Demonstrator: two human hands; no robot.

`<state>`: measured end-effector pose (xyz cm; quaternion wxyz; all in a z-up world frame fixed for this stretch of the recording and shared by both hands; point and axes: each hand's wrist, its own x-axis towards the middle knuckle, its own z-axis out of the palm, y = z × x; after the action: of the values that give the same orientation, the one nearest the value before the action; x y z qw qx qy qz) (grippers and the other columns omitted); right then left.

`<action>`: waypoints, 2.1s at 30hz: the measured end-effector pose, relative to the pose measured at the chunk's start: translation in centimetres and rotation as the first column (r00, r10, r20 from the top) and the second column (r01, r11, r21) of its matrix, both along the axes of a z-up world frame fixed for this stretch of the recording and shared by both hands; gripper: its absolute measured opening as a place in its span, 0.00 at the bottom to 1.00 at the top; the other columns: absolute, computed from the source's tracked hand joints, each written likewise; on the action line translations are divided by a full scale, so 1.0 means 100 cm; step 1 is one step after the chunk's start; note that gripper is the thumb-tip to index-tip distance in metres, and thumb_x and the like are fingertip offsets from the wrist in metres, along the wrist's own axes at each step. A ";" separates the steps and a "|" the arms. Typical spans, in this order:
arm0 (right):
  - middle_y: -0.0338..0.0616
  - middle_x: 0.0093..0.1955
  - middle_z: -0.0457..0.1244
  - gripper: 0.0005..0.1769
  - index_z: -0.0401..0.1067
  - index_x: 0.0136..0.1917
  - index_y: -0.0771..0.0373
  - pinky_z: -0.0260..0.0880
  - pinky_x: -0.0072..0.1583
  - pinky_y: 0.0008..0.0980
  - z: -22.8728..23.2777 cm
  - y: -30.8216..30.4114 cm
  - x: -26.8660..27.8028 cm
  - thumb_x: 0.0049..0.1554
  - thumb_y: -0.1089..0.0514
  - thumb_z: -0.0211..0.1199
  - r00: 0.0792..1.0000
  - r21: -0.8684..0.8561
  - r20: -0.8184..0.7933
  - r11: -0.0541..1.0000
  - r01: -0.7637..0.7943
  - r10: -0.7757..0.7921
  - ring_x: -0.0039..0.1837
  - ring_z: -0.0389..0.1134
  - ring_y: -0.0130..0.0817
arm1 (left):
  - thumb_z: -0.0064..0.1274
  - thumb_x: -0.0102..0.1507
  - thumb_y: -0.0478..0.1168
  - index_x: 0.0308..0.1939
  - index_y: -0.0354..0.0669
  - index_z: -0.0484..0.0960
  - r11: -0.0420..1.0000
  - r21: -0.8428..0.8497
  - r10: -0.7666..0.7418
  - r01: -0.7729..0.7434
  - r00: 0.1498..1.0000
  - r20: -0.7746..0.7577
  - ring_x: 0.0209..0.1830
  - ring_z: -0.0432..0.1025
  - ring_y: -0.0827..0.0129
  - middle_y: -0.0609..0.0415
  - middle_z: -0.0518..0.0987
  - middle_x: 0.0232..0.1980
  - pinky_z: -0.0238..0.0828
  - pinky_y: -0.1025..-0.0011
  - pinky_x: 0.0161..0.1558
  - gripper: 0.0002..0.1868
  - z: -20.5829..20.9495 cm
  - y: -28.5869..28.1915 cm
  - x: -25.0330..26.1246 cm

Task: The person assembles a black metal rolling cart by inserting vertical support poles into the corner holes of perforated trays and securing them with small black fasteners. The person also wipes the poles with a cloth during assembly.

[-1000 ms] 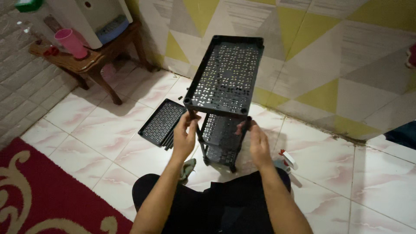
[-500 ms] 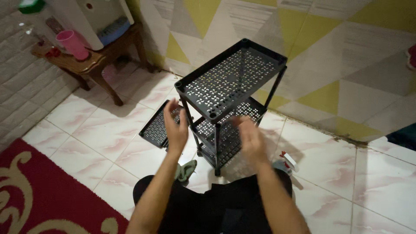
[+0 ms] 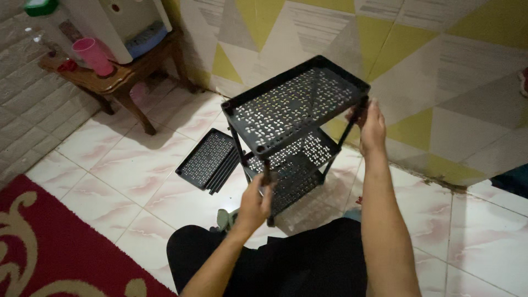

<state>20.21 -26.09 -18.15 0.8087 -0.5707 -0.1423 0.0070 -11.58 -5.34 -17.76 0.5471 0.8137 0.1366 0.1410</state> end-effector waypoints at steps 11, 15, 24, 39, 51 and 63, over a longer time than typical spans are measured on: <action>0.48 0.50 0.64 0.25 0.67 0.57 0.68 0.69 0.61 0.40 -0.021 -0.030 -0.116 0.74 0.47 0.36 0.986 0.083 0.099 0.986 -0.146 0.138 0.53 0.66 0.37 | 0.39 0.70 0.29 0.62 0.35 0.73 0.989 0.038 0.122 -0.142 0.934 0.335 0.46 0.78 0.67 0.49 0.83 0.49 0.74 0.70 0.47 0.16 -0.012 0.074 0.016; 0.46 0.54 0.65 0.25 0.67 0.61 0.70 0.68 0.64 0.37 -0.011 -0.033 -0.166 0.72 0.50 0.36 0.966 0.000 0.143 0.976 -0.216 0.214 0.56 0.67 0.35 | 0.42 0.70 0.32 0.63 0.36 0.71 0.963 -0.037 0.268 -0.268 0.928 0.259 0.40 0.73 0.63 0.48 0.79 0.48 0.71 0.66 0.43 0.17 0.002 0.080 0.017; 0.43 0.55 0.66 0.15 0.66 0.63 0.70 0.66 0.66 0.32 -0.005 -0.047 -0.183 0.70 0.59 0.46 0.956 -0.177 0.204 0.968 -0.176 0.211 0.58 0.66 0.30 | 0.61 0.65 0.37 0.62 0.48 0.72 0.586 0.740 -0.370 -0.331 0.703 0.608 0.64 0.66 0.63 0.52 0.73 0.62 0.54 0.58 0.70 0.23 0.088 -0.016 0.037; 0.40 0.49 0.65 0.14 0.69 0.58 0.68 0.66 0.57 0.27 0.013 -0.047 -0.180 0.71 0.56 0.49 0.964 -0.305 0.246 0.952 -0.020 0.099 0.53 0.62 0.25 | 0.58 0.65 0.42 0.63 0.41 0.76 0.575 0.804 -0.592 0.151 0.755 0.282 0.48 0.70 0.67 0.57 0.76 0.48 0.58 0.65 0.56 0.22 0.157 -0.081 0.084; 0.42 0.69 0.61 0.28 0.61 0.72 0.68 0.54 0.75 0.32 0.010 -0.052 -0.173 0.67 0.47 0.48 0.967 0.027 0.064 0.969 -0.247 0.245 0.73 0.59 0.30 | 0.59 0.67 0.40 0.62 0.45 0.73 0.635 0.747 -0.466 -0.197 0.674 0.574 0.56 0.67 0.68 0.57 0.72 0.53 0.57 0.62 0.65 0.21 0.100 -0.086 0.072; 0.50 0.50 0.69 0.31 0.74 0.51 0.73 0.66 0.62 0.42 0.009 -0.059 -0.123 0.72 0.40 0.53 0.800 0.065 -0.071 0.803 -0.592 0.596 0.55 0.69 0.40 | 0.41 0.72 0.61 0.27 0.43 0.78 0.771 -0.609 -0.217 0.185 0.976 0.022 0.30 0.61 0.75 0.60 0.70 0.29 0.56 0.73 0.32 0.30 -0.032 -0.105 0.137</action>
<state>7.94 -32.01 -17.26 0.7824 -0.4806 -0.2781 0.2822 2.15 -15.84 -21.00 0.7875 0.6080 0.1004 0.0105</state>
